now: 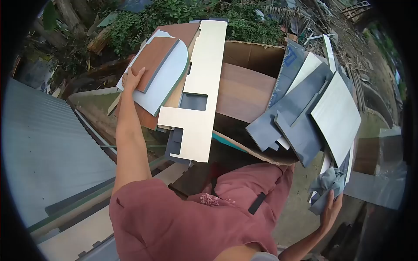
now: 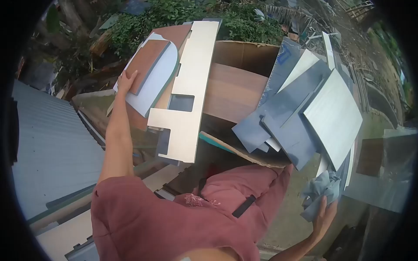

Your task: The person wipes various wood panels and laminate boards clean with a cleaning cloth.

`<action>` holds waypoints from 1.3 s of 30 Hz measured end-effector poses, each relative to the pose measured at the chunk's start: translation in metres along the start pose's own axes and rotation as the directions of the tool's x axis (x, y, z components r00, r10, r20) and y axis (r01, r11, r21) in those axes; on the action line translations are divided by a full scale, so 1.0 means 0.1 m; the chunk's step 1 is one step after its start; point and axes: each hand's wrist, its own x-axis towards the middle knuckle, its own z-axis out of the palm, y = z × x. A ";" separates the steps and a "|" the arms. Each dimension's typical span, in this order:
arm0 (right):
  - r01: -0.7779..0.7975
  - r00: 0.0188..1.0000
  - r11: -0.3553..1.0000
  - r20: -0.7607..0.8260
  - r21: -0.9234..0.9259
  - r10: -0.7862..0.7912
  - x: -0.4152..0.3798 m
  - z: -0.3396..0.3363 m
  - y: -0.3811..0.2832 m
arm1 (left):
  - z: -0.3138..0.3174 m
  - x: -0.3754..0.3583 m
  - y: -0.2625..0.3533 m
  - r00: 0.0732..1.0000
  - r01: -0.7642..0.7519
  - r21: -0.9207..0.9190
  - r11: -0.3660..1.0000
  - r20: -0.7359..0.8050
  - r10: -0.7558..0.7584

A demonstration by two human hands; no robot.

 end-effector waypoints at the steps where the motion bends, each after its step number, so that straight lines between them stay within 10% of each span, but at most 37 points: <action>1: -0.010 1.000 0.998 0.003 -0.060 0.010 -0.03 0.01 0.02 | -0.02 -0.10 0.03 0.998 -0.017 -0.017 1.000 -0.060 0.016; 7: 0.125 0.991 0.980 0.071 -0.158 -0.115 0.24 0.56 -0.39 | 0.06 -0.32 0.32 0.967 -0.153 -0.108 0.982 -0.219 0.127; 13: 0.262 0.921 0.932 0.222 0.251 -0.319 0.40 1.30 -1.04 | 0.14 -0.64 0.68 0.945 -0.250 -0.114 0.962 -0.244 0.217; 17: -0.159 0.873 0.726 0.438 0.669 -0.212 0.50 1.98 -1.44 | 0.17 -0.88 0.85 0.929 -0.313 -0.133 0.940 -0.247 0.274; 24: -0.517 0.655 0.518 0.705 0.681 -0.272 0.70 3.06 -1.54 | 0.11 -1.37 1.02 0.871 -0.446 -0.139 0.884 -0.296 0.393; 30: -0.528 0.648 0.535 0.720 0.659 -0.247 0.51 3.08 -1.47 | -0.09 -1.88 1.22 0.798 -0.562 -0.010 0.827 -0.270 0.539; 33: -0.441 0.688 0.568 0.669 0.694 -0.283 0.41 2.64 -1.52 | -0.19 -2.22 1.21 0.868 -0.478 -0.406 0.779 -0.351 0.350; 35: -0.397 0.747 0.565 0.612 0.723 -0.259 0.34 2.29 -1.51 | -0.22 -2.42 1.12 0.993 0.036 -0.975 0.221 0.010 -0.119; 39: -0.297 0.865 0.557 0.465 0.776 -0.188 0.26 1.82 -1.27 | -0.26 -2.49 0.97 0.921 0.369 -0.913 -0.176 0.385 -0.063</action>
